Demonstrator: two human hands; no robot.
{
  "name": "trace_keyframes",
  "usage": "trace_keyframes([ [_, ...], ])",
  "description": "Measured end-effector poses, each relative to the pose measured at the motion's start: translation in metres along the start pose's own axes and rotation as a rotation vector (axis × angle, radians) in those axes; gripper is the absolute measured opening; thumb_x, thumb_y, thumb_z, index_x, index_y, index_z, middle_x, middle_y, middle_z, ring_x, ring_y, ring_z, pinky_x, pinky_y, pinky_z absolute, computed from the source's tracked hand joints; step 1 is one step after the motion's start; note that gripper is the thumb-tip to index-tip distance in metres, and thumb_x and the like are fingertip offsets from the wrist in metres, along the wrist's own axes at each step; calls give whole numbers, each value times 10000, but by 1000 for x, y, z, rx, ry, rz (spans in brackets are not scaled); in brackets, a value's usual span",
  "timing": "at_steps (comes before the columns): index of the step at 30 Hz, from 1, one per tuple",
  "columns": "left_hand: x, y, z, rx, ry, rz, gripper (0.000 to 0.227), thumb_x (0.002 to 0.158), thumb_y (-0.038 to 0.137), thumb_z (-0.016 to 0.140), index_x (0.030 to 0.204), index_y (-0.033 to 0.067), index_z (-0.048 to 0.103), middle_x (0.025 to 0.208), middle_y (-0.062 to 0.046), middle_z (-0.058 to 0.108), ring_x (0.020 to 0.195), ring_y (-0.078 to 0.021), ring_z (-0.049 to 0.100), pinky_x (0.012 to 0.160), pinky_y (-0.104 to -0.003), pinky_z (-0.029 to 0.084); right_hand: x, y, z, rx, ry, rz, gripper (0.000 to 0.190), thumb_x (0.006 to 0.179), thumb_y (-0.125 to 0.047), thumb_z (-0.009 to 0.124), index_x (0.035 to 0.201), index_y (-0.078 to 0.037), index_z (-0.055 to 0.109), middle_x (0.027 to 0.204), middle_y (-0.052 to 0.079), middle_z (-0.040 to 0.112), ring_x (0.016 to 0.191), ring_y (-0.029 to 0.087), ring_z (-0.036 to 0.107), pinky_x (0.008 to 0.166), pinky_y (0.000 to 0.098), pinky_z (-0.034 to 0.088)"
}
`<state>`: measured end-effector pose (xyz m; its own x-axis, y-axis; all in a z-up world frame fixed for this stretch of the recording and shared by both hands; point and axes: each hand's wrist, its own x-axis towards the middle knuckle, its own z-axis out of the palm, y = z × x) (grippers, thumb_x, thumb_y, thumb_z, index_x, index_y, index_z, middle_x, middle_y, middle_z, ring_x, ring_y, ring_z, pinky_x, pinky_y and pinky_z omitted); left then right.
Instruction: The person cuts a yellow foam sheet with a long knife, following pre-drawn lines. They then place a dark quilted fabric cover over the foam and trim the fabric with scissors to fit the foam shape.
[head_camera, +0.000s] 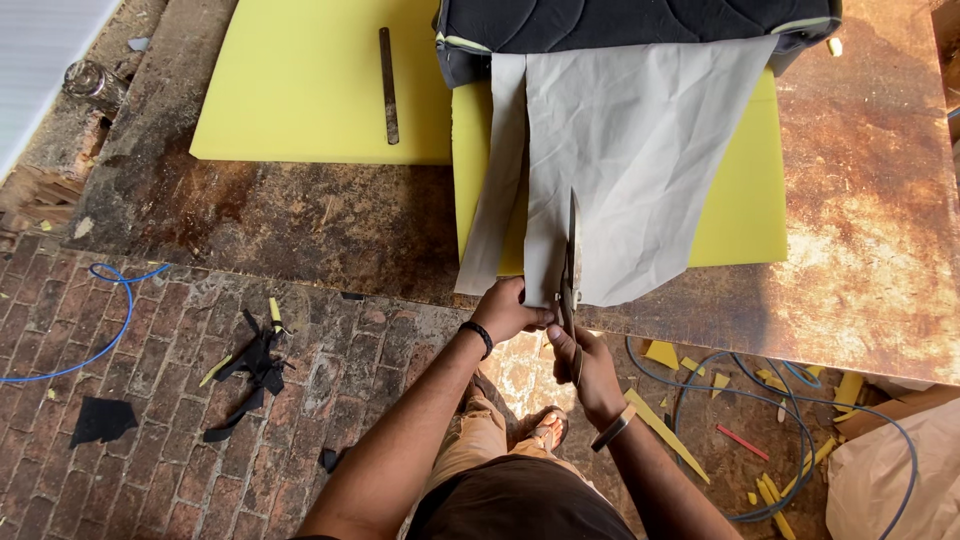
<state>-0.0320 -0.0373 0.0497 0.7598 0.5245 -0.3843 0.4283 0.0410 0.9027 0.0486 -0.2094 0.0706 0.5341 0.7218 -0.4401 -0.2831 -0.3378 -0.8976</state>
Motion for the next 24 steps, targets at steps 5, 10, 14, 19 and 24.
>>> trace_keyframes([
  [5,-1,8,3,253,42,31,257,864,91,786,1004,-61,634,882,-150,756,761,-193,753,661,-327,621,11,-20,2,14,-17,-27,604,909,-505,719,1030,86,717,614,33,480,491,125,453,450,289,386],
  [10,4,14,-1,223,1,25,267,799,179,798,976,16,684,818,-100,771,717,-182,757,637,-334,611,29,-42,2,48,-30,-35,492,881,-484,691,993,-5,710,717,36,711,533,107,565,489,263,465],
  [14,4,13,-5,332,0,-3,258,744,246,847,865,46,738,762,-68,770,705,-176,751,650,-342,585,40,-58,6,20,-22,-8,499,923,-456,725,949,41,697,675,84,626,535,152,567,500,288,437],
  [19,17,10,-7,448,-65,-27,211,769,230,824,847,36,793,782,-85,794,731,-183,762,682,-359,587,54,-72,8,-40,38,-7,490,911,-455,711,940,33,709,645,46,610,542,121,550,498,272,431],
  [24,27,0,-7,442,-96,-36,292,733,241,862,939,73,740,846,-76,803,791,-191,787,741,-356,603,83,-83,12,17,-31,-91,458,923,-434,748,913,16,663,633,-5,562,539,88,506,487,261,401],
])
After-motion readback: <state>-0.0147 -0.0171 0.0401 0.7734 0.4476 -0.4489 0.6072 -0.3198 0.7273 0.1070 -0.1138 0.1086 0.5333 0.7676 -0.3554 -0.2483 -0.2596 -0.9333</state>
